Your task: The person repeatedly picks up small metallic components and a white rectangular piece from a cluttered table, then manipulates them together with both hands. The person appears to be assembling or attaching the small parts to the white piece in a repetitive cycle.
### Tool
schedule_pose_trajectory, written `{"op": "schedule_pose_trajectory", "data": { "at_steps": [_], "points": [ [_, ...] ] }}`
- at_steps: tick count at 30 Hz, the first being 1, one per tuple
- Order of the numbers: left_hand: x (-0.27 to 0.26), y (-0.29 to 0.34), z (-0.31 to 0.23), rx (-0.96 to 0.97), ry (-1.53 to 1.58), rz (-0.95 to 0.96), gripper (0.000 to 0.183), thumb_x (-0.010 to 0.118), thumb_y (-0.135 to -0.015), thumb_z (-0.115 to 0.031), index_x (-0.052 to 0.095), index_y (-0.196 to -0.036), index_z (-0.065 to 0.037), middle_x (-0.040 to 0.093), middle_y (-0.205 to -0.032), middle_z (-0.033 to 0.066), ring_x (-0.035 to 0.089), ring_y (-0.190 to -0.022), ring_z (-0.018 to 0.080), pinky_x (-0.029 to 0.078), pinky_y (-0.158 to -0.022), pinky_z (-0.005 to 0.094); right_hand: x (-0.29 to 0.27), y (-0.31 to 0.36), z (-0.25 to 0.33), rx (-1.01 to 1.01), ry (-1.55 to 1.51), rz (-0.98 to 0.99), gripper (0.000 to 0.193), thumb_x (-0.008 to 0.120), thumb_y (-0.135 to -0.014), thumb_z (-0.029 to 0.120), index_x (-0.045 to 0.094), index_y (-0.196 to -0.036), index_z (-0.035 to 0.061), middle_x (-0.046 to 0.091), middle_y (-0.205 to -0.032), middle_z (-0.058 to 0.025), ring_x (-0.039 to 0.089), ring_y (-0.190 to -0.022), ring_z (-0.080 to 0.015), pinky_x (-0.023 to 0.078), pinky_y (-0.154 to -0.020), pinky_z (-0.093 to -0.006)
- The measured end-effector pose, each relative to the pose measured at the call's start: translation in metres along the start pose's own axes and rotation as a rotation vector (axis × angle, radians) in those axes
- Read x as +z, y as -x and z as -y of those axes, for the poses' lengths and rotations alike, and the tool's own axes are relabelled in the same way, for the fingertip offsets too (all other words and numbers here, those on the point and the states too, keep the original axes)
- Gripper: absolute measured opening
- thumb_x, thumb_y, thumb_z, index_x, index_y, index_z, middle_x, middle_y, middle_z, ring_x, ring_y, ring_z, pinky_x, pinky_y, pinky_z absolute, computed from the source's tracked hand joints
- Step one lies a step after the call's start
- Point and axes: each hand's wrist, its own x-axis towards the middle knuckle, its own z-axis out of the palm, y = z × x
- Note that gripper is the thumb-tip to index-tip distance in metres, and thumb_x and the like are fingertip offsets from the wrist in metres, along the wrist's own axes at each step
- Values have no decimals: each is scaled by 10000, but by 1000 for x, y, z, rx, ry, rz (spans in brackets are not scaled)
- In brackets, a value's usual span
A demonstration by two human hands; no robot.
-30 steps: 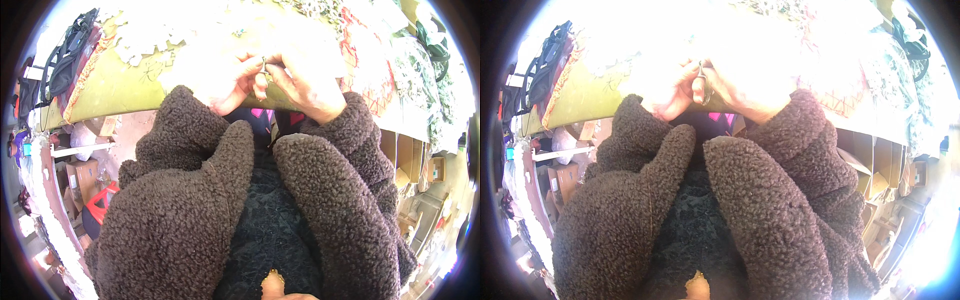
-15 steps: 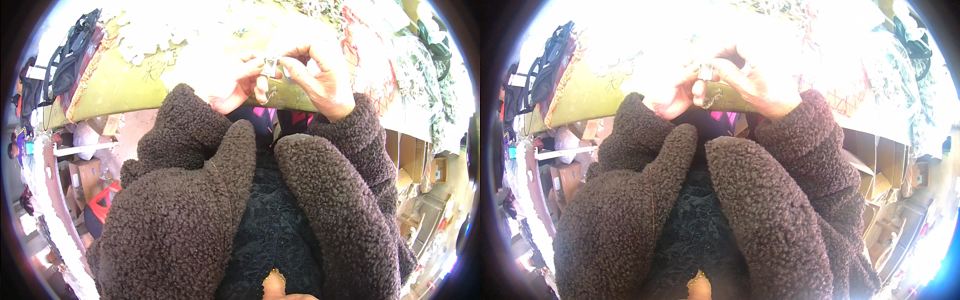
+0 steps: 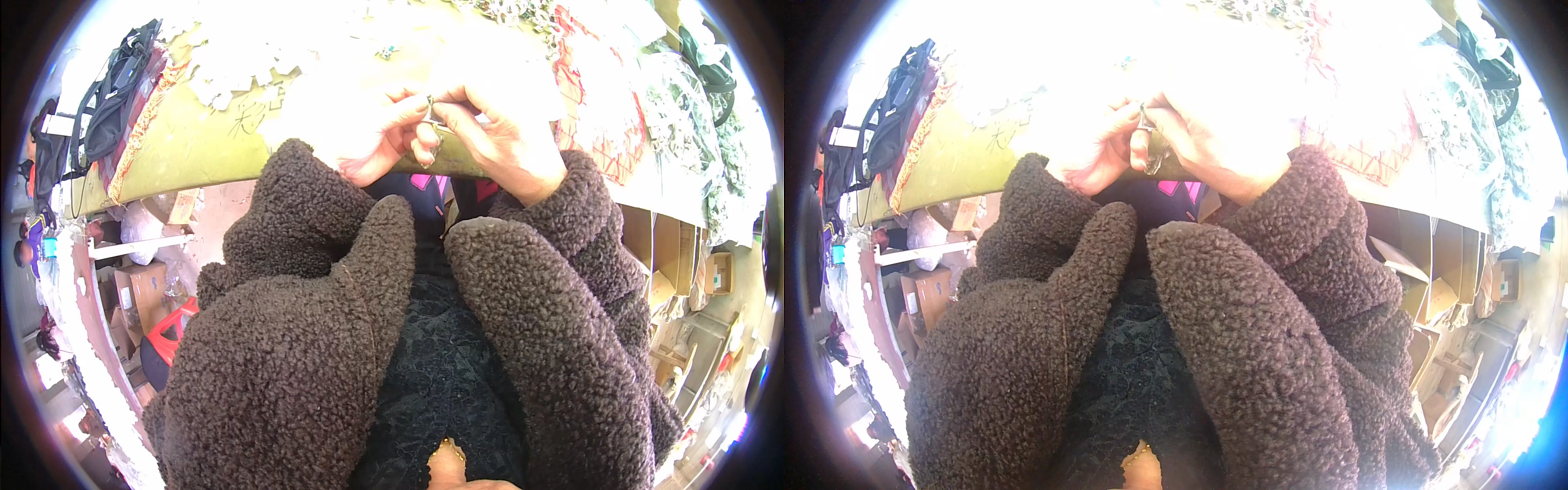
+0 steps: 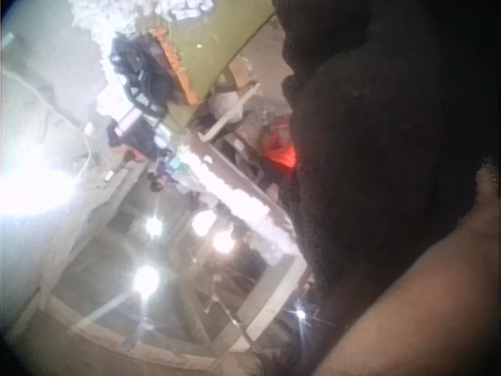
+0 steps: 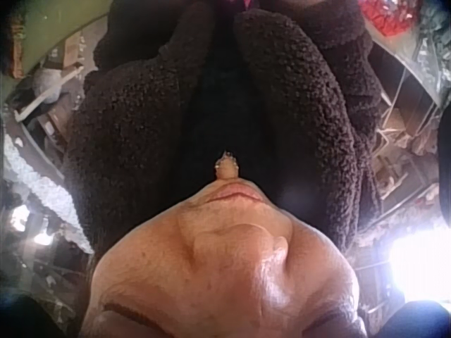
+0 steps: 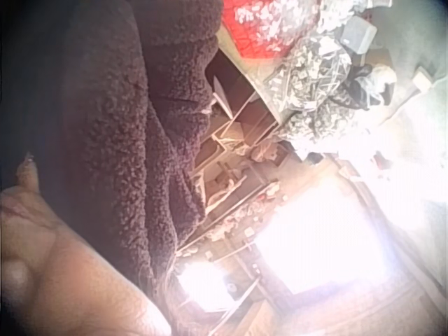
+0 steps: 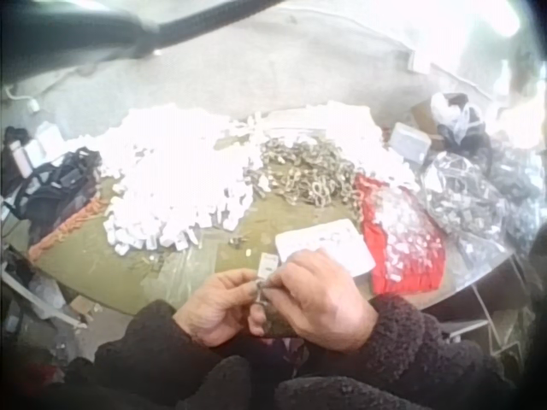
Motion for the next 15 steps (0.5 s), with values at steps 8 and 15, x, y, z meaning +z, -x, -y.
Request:
{"op": "schedule_pose_trajectory", "data": {
  "at_steps": [8,15],
  "points": [
    [5,3,-7,-48,-41,78,320,554,-905,-257,552,-1069,18,587,-667,77,540,-571,176,447,-550,289,-19,-4,5,-32,-27,108,113,643,-830,99,640,-913,23,644,-763,-63,602,-710,-145,480,-666,-272],
    [12,3,-5,-52,-48,43,328,567,-895,-290,593,-1016,15,552,-636,36,496,-537,130,427,-555,254,-27,-1,7,102,-150,7,103,643,-825,106,646,-884,21,654,-760,-38,587,-729,-132,445,-712,-264]
  ]
}}
